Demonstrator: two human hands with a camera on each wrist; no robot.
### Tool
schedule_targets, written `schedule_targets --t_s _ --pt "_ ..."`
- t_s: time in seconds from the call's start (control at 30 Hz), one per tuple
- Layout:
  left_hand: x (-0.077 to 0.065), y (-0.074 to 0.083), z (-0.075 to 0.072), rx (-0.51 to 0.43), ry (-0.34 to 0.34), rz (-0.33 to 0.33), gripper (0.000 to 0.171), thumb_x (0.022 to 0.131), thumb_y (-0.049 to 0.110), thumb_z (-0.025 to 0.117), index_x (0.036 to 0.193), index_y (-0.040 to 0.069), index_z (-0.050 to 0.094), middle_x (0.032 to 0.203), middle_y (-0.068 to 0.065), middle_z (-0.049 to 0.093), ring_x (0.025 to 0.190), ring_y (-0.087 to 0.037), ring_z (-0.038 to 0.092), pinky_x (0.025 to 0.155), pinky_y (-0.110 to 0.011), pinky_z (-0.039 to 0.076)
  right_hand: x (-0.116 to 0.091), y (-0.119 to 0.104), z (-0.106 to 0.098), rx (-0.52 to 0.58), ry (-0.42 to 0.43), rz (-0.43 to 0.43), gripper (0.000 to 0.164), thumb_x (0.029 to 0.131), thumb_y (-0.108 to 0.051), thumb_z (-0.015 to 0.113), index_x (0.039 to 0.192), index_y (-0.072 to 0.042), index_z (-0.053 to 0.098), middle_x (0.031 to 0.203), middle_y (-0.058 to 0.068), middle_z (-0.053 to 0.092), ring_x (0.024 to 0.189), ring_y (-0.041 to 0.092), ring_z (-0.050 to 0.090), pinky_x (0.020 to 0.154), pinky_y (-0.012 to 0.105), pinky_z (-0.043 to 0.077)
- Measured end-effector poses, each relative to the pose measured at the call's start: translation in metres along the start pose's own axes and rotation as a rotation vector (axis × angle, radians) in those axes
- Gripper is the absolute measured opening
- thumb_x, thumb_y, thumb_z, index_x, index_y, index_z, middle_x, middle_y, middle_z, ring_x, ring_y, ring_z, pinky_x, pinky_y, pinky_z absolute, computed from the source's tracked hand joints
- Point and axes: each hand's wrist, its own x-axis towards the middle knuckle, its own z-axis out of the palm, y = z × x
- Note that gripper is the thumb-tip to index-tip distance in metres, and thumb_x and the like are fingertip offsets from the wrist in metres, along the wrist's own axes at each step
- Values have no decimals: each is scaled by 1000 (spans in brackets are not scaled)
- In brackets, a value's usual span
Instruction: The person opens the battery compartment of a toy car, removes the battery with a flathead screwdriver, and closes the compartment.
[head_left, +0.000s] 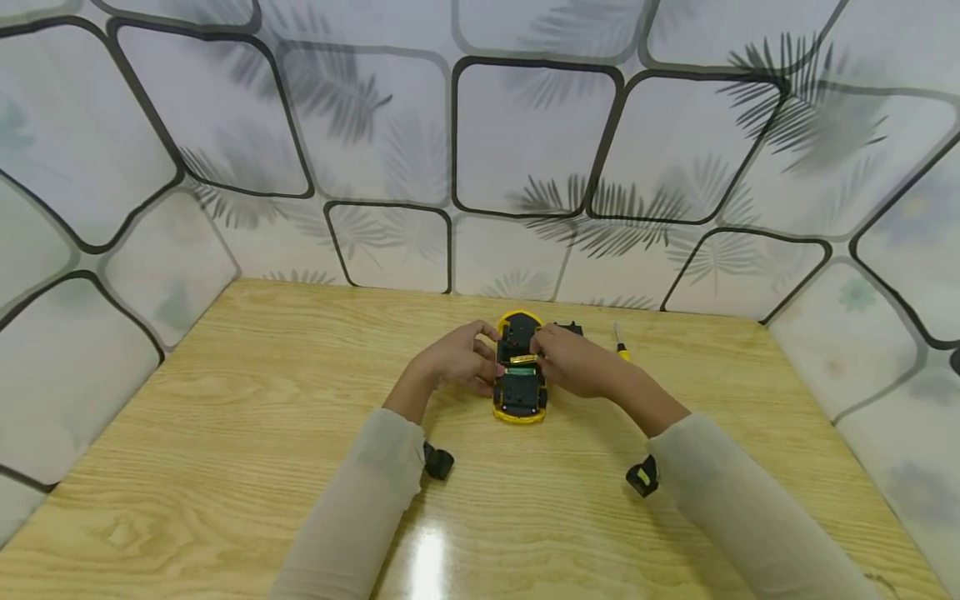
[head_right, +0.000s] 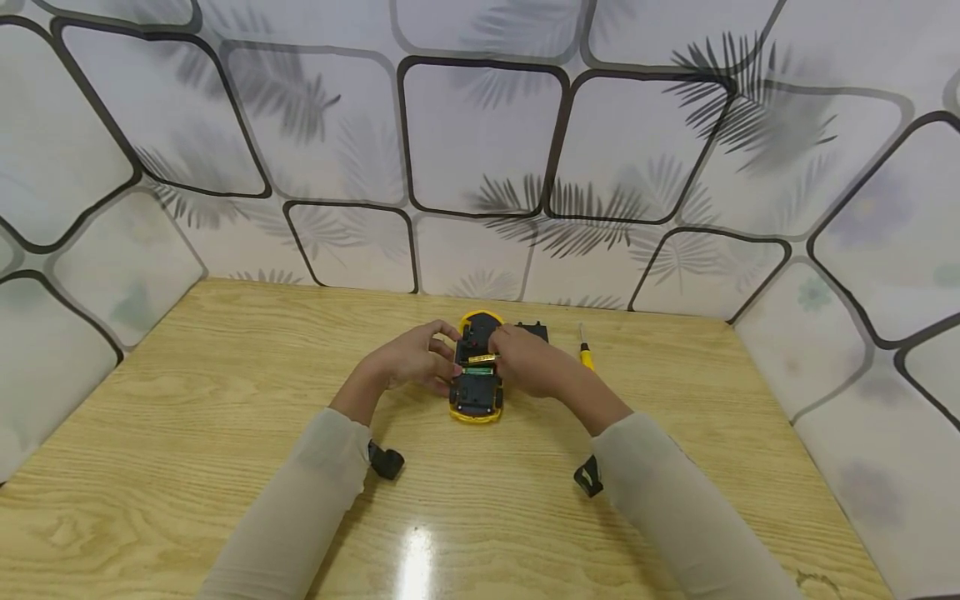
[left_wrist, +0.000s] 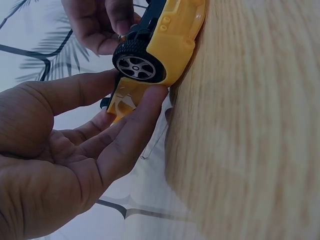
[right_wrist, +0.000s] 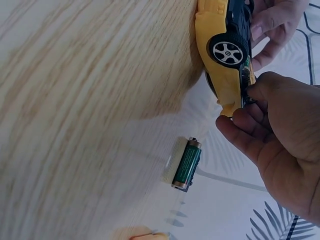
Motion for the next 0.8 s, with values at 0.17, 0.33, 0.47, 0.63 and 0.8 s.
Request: schedule_targets --t_s 0.17,0.33,0.47,0.63,0.8 --pt "-1 0 1 -10 2 -3 51 96 -9 62 139 8 41 126 -22 57 101 -34 68 80 -46 63 -5 5 1 -13 62 -22 16 105 -7 54 118 2 59 113 15 58 96 24 58 81 40 54" --pt "-2 1 1 -10 3 -4 50 96 -9 62 139 8 42 125 -23 57 103 -33 68 80 -46 63 -12 13 -1 9 130 -24 15 105 -4 54 117 3 57 113 16 57 92 23 56 77 40 52" --pt "-2 2 1 -7 1 -4 50 97 -8 61 139 9 42 126 -22 56 102 -33 67 80 -46 63 -20 20 -4 29 174 3 15 104 -2 52 116 5 57 112 17 58 90 23 53 75 40 49" --pt "-2 2 1 -5 1 -2 49 97 -7 62 139 8 42 126 -22 56 100 -33 68 80 -46 63 -29 30 -8 48 184 58 16 102 0 52 116 7 57 111 18 58 89 24 52 74 41 49" --pt "-3 2 2 -1 -1 -1 50 96 -8 62 139 7 42 125 -22 57 99 -34 68 81 -46 63 -38 41 -6 36 176 86 17 102 0 53 116 8 57 112 20 58 94 28 56 78 45 52"
